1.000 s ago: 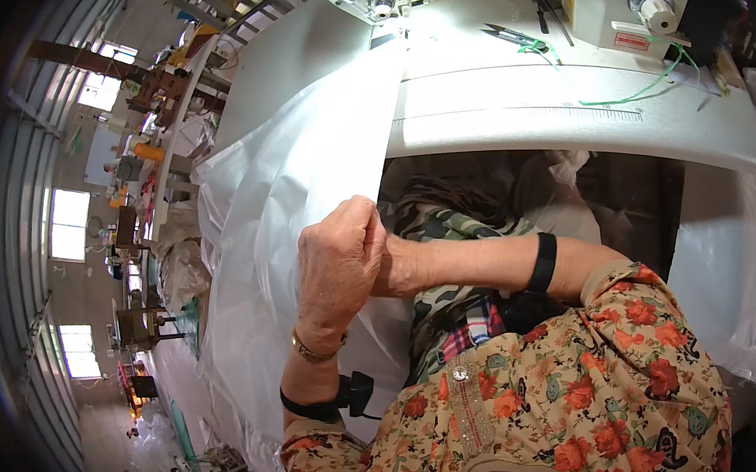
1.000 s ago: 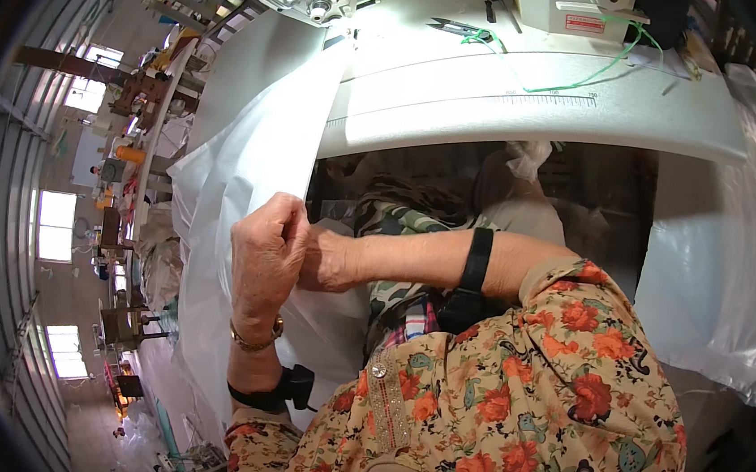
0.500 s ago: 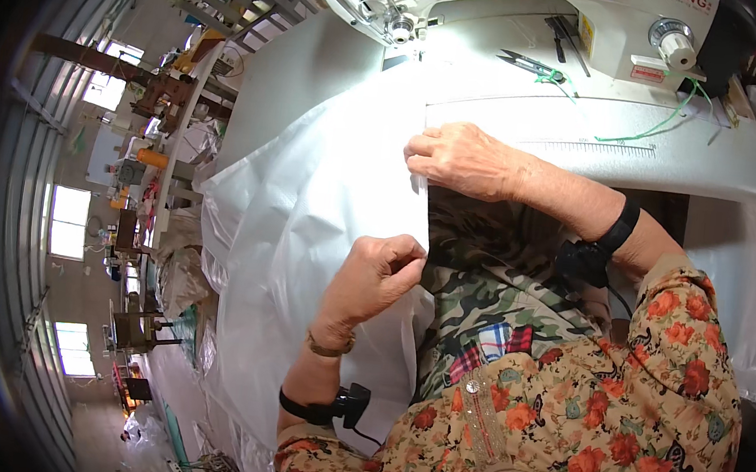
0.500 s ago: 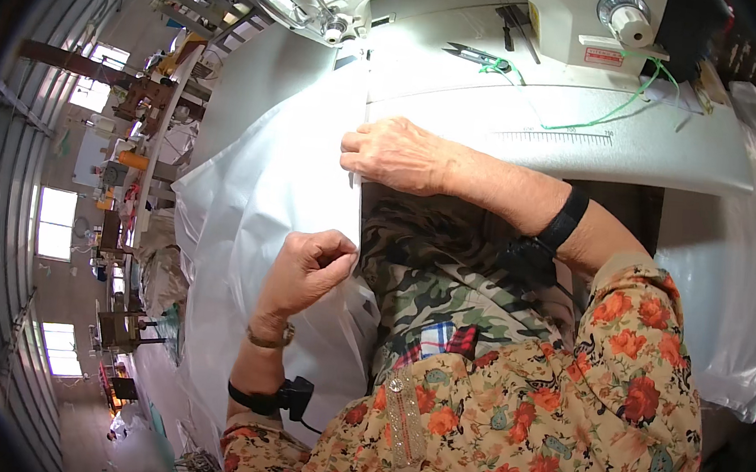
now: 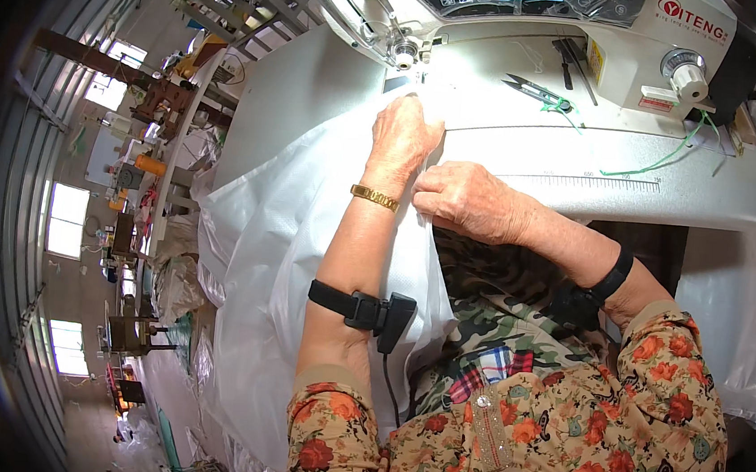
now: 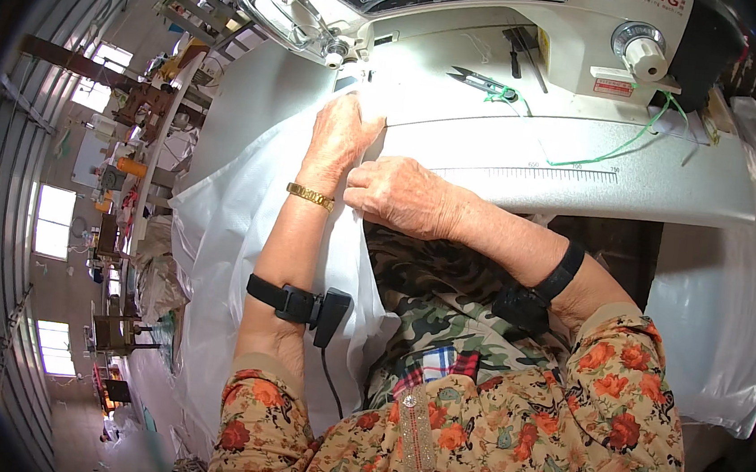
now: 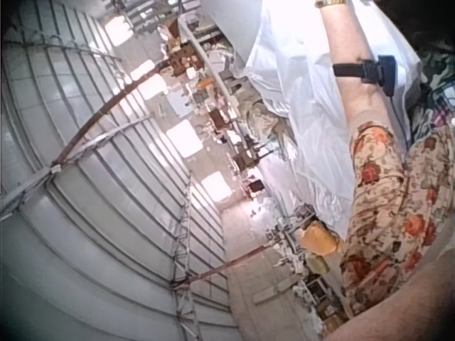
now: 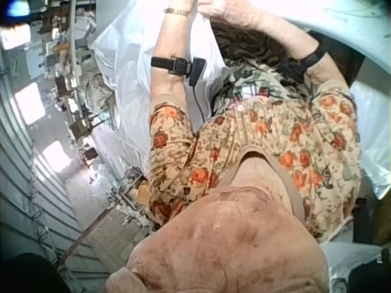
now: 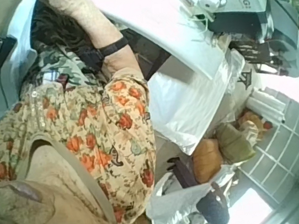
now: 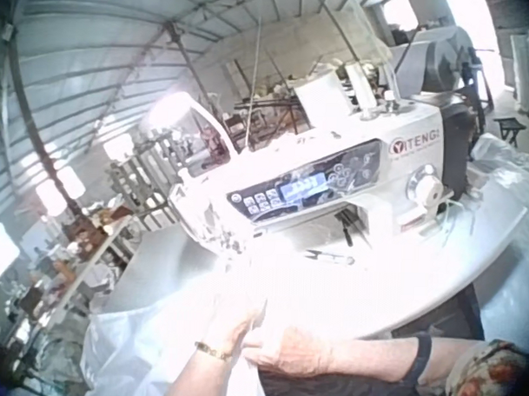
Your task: Operating an industrial sewing machine to join and finish large white plastic or fabric sheets.
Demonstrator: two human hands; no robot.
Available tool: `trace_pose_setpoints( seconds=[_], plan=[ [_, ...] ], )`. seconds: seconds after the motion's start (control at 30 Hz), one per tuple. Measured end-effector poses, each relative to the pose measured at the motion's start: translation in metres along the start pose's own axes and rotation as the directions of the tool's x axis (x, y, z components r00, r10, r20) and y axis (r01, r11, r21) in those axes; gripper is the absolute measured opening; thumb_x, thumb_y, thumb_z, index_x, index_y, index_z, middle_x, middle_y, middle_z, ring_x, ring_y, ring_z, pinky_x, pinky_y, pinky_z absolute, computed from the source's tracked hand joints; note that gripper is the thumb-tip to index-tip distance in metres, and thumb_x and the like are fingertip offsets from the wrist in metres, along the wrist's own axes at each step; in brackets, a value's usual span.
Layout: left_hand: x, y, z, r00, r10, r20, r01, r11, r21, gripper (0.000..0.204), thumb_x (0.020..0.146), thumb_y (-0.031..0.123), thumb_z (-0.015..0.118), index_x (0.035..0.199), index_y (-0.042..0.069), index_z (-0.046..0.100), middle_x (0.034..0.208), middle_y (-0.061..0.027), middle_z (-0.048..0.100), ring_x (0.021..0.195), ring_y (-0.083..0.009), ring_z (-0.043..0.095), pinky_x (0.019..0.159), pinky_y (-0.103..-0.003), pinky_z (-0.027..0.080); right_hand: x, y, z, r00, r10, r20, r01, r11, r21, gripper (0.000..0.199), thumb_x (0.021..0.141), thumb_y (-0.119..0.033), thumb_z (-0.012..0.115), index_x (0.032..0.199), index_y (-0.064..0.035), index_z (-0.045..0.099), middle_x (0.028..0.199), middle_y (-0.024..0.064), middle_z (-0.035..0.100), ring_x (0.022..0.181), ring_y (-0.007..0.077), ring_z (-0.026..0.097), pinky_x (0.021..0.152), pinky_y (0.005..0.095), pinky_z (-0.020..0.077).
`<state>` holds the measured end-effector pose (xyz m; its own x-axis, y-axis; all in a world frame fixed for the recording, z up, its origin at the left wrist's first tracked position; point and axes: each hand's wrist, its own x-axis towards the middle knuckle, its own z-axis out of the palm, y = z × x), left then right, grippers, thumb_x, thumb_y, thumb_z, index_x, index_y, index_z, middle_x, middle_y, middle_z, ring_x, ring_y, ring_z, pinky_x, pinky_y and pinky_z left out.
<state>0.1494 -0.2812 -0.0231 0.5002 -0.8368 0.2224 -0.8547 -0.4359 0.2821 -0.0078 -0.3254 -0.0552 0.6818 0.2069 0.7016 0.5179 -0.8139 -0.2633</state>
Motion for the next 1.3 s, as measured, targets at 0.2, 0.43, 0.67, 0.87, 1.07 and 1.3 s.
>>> trace_pose_setpoints(
  seconds=[0.2, 0.43, 0.67, 0.87, 1.07, 1.3],
  plan=[
    [0.003, -0.006, 0.008, 0.998, -0.048, -0.045, 0.05, 0.997, 0.064, 0.025, 0.08, 0.022, 0.065, 0.086, -0.003, 0.068, 0.086, -0.0271, 0.068, 0.089, -0.0444, 0.066, 0.082, -0.05, 0.052, 0.001, -0.004, 0.002, 1.0, 0.025, 0.006, -0.025, 1.0, 0.011, 0.013, 0.083, -0.013, 0.064, 0.081, -0.0055, 0.053, 0.082, 0.0091, 0.055, 0.083, 0.0289, 0.061, 0.071, 0.0412, 0.0514],
    [0.001, -0.004, 0.006, 0.997, -0.057, -0.045, 0.058, 0.998, 0.028, 0.023, 0.08, 0.019, 0.063, 0.086, -0.003, 0.068, 0.086, -0.0274, 0.068, 0.087, -0.0448, 0.066, 0.081, -0.051, 0.052, 0.006, -0.006, 0.0, 0.999, 0.037, 0.039, -0.043, 0.985, 0.17, 0.012, 0.081, -0.009, 0.067, 0.084, -0.0059, 0.056, 0.086, 0.0082, 0.057, 0.09, 0.0288, 0.059, 0.077, 0.0417, 0.0497],
    [-0.006, -0.018, 0.012, 0.999, -0.019, -0.041, 0.016, 0.997, -0.072, 0.017, 0.082, 0.012, 0.059, 0.086, -0.002, 0.069, 0.084, -0.0258, 0.068, 0.078, -0.0416, 0.066, 0.076, -0.05, 0.052, 0.007, -0.006, -0.005, 0.994, -0.034, 0.101, 0.005, 0.961, 0.277, 0.013, 0.081, -0.007, 0.069, 0.09, -0.0052, 0.059, 0.088, 0.0093, 0.06, 0.088, 0.0314, 0.061, 0.079, 0.0413, 0.0505],
    [-0.006, -0.039, 0.012, 0.977, -0.152, 0.148, 0.21, 0.614, -0.761, 0.014, 0.084, 0.008, 0.062, 0.085, -0.005, 0.068, 0.073, -0.0046, 0.063, 0.067, -0.0135, 0.054, 0.064, -0.03, 0.045, 0.025, 0.029, -0.025, 0.922, 0.386, -0.016, -0.362, 0.878, 0.312, 0.022, 0.087, -0.019, 0.071, 0.102, -0.0043, 0.062, 0.099, 0.0139, 0.066, 0.094, 0.0332, 0.065, 0.081, 0.0435, 0.0532],
    [-0.007, -0.043, 0.002, 0.975, -0.11, 0.192, 0.221, 0.553, -0.803, 0.014, 0.088, 0.007, 0.064, 0.092, -0.006, 0.069, 0.079, 0.003, 0.06, 0.067, -0.0057, 0.049, 0.061, -0.024, 0.041, 0.043, 0.079, -0.01, 0.87, 0.487, -0.073, -0.47, 0.778, -0.417, 0.026, 0.089, -0.02, 0.063, 0.108, -0.0027, 0.06, 0.104, 0.0161, 0.067, 0.105, 0.0331, 0.063, 0.09, 0.0443, 0.0499],
    [-0.006, -0.052, 0.0, 0.958, -0.036, 0.284, 0.272, 0.427, -0.862, 0.043, 0.087, 0.017, 0.074, 0.119, -0.01, 0.065, 0.1, -0.0016, 0.068, 0.091, -0.007, 0.059, 0.09, -0.023, 0.046, 0.045, 0.106, -0.004, 0.93, 0.368, -0.022, -0.334, 0.815, -0.473, 0.011, 0.086, -0.013, 0.058, 0.089, -0.0061, 0.065, 0.089, 0.0138, 0.069, 0.091, 0.0308, 0.068, 0.086, 0.0455, 0.0507]
  ],
)
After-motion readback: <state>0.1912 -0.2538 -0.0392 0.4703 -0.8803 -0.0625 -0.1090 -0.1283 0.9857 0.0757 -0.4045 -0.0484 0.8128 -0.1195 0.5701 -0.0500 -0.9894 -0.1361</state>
